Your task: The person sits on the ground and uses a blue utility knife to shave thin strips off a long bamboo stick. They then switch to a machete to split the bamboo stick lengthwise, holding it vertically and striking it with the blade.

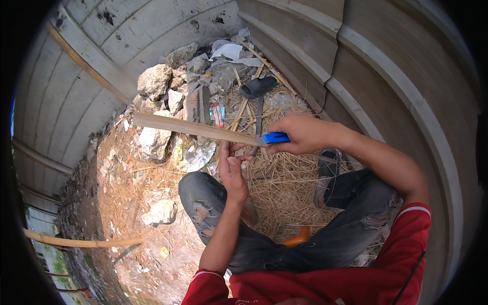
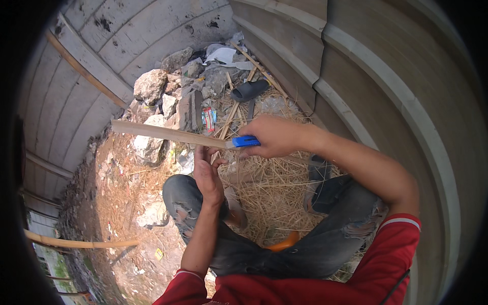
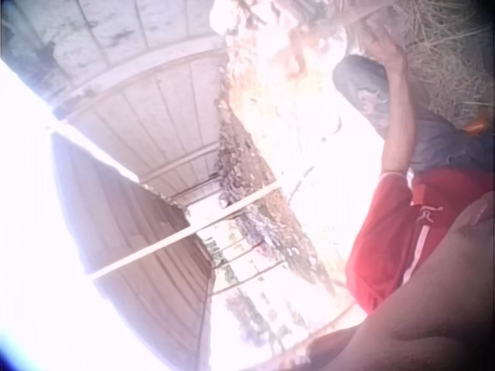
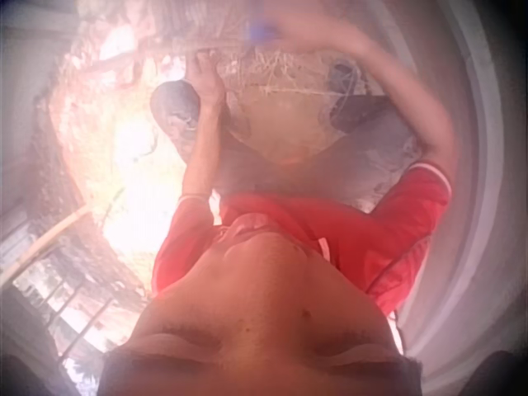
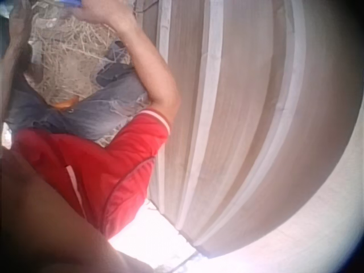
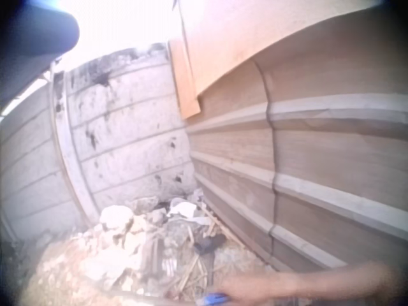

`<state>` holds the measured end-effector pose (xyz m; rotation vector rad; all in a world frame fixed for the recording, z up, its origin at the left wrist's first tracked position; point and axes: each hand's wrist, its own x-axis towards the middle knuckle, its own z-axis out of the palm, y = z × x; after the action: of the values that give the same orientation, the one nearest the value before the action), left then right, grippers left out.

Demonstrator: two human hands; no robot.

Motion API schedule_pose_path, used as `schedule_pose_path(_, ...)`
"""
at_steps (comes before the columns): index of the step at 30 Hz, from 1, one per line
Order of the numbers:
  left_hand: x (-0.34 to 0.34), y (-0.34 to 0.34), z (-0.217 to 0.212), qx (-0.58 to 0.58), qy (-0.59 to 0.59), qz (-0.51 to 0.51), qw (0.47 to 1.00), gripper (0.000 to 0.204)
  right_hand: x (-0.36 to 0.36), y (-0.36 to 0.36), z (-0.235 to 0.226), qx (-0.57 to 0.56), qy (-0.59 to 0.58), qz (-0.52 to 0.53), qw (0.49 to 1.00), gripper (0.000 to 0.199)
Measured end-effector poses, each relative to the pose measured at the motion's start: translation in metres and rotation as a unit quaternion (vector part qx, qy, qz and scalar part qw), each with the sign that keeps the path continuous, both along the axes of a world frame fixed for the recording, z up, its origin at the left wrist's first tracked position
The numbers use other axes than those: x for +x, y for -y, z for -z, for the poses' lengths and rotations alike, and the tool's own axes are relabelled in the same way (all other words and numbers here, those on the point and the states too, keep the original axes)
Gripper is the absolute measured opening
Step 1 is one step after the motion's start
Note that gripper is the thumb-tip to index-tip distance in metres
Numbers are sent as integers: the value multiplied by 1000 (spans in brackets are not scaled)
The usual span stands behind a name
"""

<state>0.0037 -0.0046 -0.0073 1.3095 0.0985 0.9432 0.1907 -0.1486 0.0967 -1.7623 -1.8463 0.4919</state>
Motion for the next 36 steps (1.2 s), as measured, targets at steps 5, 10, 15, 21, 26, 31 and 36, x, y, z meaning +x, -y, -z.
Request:
schedule_pose_path(5,-11,-5,-16,21,-91,-80,992,36,-4,5,6,33,44,59,997,27)
schedule_pose_path(10,-8,-19,-21,-257,-12,-176,950,38,10,1,-13,182,73,275,941,35)
schedule_pose_path(15,-10,-8,-12,-340,-3,-1,940,51,25,0,-13,-20,-208,340,917,49)
schedule_pose_path(21,-13,16,-12,-151,-93,180,968,50,43,-6,5,120,-435,283,846,36)
schedule_pose_path(26,-7,11,-2,-169,-182,304,920,58,48,6,-12,90,-460,253,846,28)
schedule_pose_path(31,-2,32,-15,-246,-194,324,893,54,20,-6,0,30,-306,255,917,33)
schedule_pose_path(36,11,57,-2,-139,-205,223,943,44,12,-8,1,-28,-109,217,970,43)
